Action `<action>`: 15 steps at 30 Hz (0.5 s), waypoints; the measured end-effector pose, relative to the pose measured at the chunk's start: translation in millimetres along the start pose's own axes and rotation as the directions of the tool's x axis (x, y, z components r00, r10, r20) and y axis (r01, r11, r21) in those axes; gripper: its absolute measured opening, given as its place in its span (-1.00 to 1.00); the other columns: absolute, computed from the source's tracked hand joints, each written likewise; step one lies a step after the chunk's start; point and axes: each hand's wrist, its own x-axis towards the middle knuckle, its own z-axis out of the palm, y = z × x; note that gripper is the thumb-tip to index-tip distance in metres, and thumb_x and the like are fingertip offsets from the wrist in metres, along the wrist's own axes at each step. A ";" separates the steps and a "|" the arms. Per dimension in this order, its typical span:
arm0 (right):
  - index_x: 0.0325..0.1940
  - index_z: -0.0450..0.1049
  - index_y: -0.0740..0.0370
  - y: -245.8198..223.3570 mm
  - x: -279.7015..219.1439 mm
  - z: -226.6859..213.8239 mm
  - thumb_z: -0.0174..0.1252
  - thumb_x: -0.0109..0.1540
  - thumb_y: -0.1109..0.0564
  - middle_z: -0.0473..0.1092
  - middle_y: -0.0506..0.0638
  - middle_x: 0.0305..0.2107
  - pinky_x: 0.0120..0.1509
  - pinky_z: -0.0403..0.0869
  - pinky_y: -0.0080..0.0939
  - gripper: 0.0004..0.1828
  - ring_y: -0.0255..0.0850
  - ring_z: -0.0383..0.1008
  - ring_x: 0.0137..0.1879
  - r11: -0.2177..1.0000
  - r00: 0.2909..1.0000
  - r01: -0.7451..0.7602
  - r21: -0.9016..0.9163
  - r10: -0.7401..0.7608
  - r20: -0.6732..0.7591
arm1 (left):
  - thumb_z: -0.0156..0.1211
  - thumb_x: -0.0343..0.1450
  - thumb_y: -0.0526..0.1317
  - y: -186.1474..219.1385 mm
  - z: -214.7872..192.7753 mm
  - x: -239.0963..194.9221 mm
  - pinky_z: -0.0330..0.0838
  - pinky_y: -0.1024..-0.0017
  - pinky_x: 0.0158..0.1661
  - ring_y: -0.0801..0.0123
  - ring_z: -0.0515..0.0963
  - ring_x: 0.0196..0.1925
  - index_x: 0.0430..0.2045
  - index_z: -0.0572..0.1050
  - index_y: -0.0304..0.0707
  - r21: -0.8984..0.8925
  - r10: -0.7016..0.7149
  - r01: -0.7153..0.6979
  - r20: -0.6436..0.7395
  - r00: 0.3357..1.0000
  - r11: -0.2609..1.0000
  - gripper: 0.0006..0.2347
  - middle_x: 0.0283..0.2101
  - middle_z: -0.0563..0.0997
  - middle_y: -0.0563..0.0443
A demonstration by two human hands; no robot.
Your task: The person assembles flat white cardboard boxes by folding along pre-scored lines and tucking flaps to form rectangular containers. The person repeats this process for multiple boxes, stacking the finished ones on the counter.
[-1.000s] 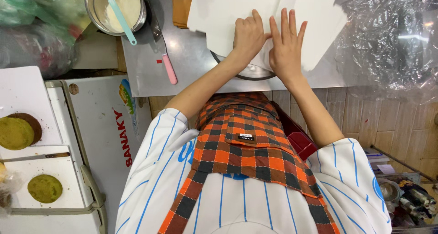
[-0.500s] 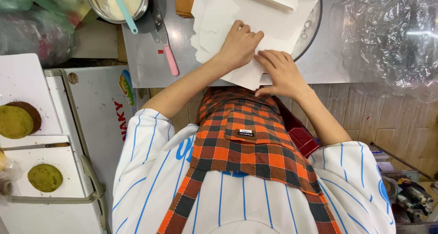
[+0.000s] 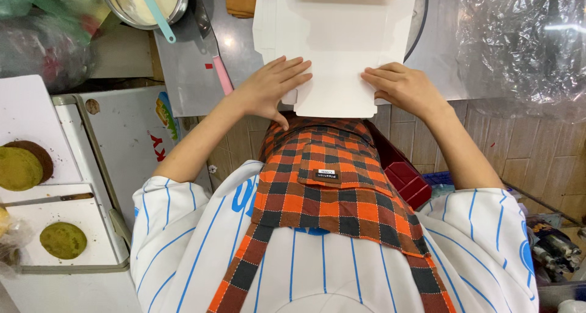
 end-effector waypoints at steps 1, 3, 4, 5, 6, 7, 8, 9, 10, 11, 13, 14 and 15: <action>0.29 0.48 0.08 2.7 -1.6 -1.2 0.34 0.14 0.11 0.49 -0.16 0.17 0.15 0.54 -0.17 -0.40 -0.16 0.47 0.24 1.000 1.000 0.015 0.003 -0.015 0.008 | 0.49 -0.08 0.25 3.0 6.2 -4.1 0.08 -0.08 0.35 -0.03 0.22 0.43 0.26 0.34 -0.34 0.011 -0.002 0.003 -0.031 1.000 1.000 0.02 0.39 0.30 -0.24; 0.25 0.51 0.05 9.8 -1.5 0.3 0.26 0.21 0.17 0.53 -0.17 0.11 0.13 0.55 -0.19 -0.51 -0.16 0.51 0.19 0.999 0.999 0.017 0.051 -0.015 -0.039 | 0.50 0.06 0.21 2.1 18.3 -6.5 0.10 -0.09 0.36 0.01 0.28 0.42 0.26 0.34 -0.36 0.043 -0.001 0.006 -0.099 0.995 0.999 -0.08 0.37 0.36 -0.21; 0.23 0.53 0.03 13.9 -3.8 3.2 0.22 0.24 0.20 0.55 -0.17 0.08 0.13 0.56 -0.19 -0.56 -0.16 0.52 0.16 0.997 0.998 0.015 0.075 -0.011 -0.061 | 0.45 0.16 0.07 0.4 25.2 -5.4 0.19 0.00 0.36 0.12 0.33 0.43 0.27 0.36 -0.25 0.054 -0.061 0.067 -0.109 0.992 0.996 -0.23 0.37 0.42 -0.09; 0.22 0.52 0.02 19.7 -4.0 8.1 0.21 0.30 0.19 0.56 -0.14 0.05 0.13 0.55 -0.18 -0.62 -0.17 0.53 0.13 0.992 0.997 -0.015 0.123 0.024 -0.075 | 0.40 0.27 -0.07 -2.1 31.4 -2.7 0.28 0.09 0.37 0.23 0.39 0.43 0.28 0.38 -0.15 0.064 -0.120 0.128 -0.120 0.985 0.990 -0.37 0.37 0.48 0.02; 0.22 0.51 0.00 25.9 -1.9 15.2 0.20 0.36 0.18 0.57 -0.11 0.01 0.14 0.55 -0.16 -0.67 -0.17 0.53 0.10 0.984 0.994 -0.046 0.173 0.061 -0.085 | 0.35 0.38 -0.21 -5.3 35.5 0.0 0.37 0.17 0.37 0.33 0.44 0.44 0.29 0.40 -0.05 0.070 -0.179 0.190 -0.130 0.975 0.979 -0.48 0.37 0.53 0.13; 0.21 0.51 -0.01 32.4 0.5 22.7 0.19 0.41 0.17 0.59 -0.09 -0.02 0.15 0.55 -0.15 -0.73 -0.18 0.53 0.07 0.972 0.991 -0.076 0.223 0.099 -0.094 | 0.27 0.46 -0.14 -9.8 37.9 6.1 0.41 0.23 0.28 0.32 0.50 0.35 0.25 0.40 -0.03 0.021 -0.314 0.316 -0.062 0.947 0.949 -0.57 0.23 0.57 0.08; 0.19 0.45 0.11 38.3 4.4 30.3 0.15 0.45 0.14 0.57 -0.01 -0.11 0.08 0.53 -0.15 -0.78 -0.15 0.54 -0.01 0.918 0.962 -0.250 0.308 0.272 -0.032 | 0.19 0.53 -0.06 -14.4 39.9 16.4 0.45 0.29 0.19 0.30 0.55 0.26 0.22 0.40 -0.01 -0.019 -0.439 0.439 0.013 0.898 0.898 -0.65 0.10 0.61 0.03; 0.18 0.39 0.23 43.6 9.2 36.8 0.11 0.50 0.10 0.55 0.06 -0.20 0.01 0.50 -0.15 -0.78 -0.12 0.56 -0.08 0.828 0.901 -0.415 0.377 0.431 0.045 | 0.11 0.61 0.01 -18.4 40.7 27.6 0.49 0.34 0.10 0.29 0.61 0.18 0.19 0.41 0.01 -0.048 -0.551 0.556 0.094 0.830 0.830 -0.71 -0.04 0.66 -0.01; 0.17 0.33 0.35 48.4 11.9 40.4 0.06 0.54 0.06 0.54 0.13 -0.29 -0.06 0.48 -0.16 -0.72 -0.08 0.57 -0.16 0.704 0.810 -0.566 0.428 0.571 0.133 | 0.16 0.59 0.01 -24.9 38.6 40.7 0.52 0.34 0.06 0.26 0.61 0.16 0.25 0.33 -0.06 -0.135 -0.609 0.612 0.068 0.790 0.779 -0.63 0.02 0.63 -0.08; 0.27 0.28 0.33 51.3 15.9 43.3 0.10 0.52 0.04 0.53 0.16 -0.21 0.03 0.48 -0.10 -0.64 -0.05 0.56 -0.07 0.715 0.808 -0.554 0.426 0.586 0.068 | 0.21 0.58 0.01 -32.5 34.7 54.6 0.55 0.35 0.02 0.22 0.62 0.14 0.30 0.26 -0.13 -0.222 -0.665 0.658 0.049 0.745 0.720 -0.54 0.07 0.61 -0.14; 0.47 0.17 0.30 50.4 29.3 51.3 0.16 0.48 0.01 0.52 0.22 -0.05 0.21 0.47 0.02 -0.43 0.01 0.52 0.10 0.738 0.793 -0.531 0.418 0.606 -0.064 | 0.28 0.50 -0.04 -28.7 35.7 66.3 0.57 0.32 0.03 0.18 0.56 0.18 0.40 0.12 -0.21 -0.298 -0.698 0.651 -0.080 0.712 0.698 -0.39 0.18 0.54 -0.17; 0.50 0.12 0.35 49.6 34.8 54.2 0.19 0.43 0.01 0.43 0.30 0.08 0.30 0.38 0.08 -0.33 0.09 0.41 0.22 0.858 0.833 -0.460 0.228 0.506 -0.225 | 0.30 0.44 -0.09 -24.2 37.0 68.2 0.57 0.30 0.09 0.18 0.49 0.25 0.44 0.06 -0.22 -0.276 -0.664 0.608 -0.199 0.721 0.744 -0.31 0.23 0.49 -0.14; 0.53 0.07 0.40 48.8 39.4 57.5 0.23 0.39 0.01 0.34 0.38 0.22 0.40 0.29 0.14 -0.24 0.17 0.30 0.34 0.923 0.860 -0.386 0.013 0.365 -0.356 | 0.32 0.38 -0.15 -22.3 37.8 70.2 0.56 0.27 0.15 0.17 0.42 0.31 0.48 0.00 -0.23 -0.247 -0.618 0.567 -0.314 0.721 0.786 -0.23 0.29 0.44 -0.10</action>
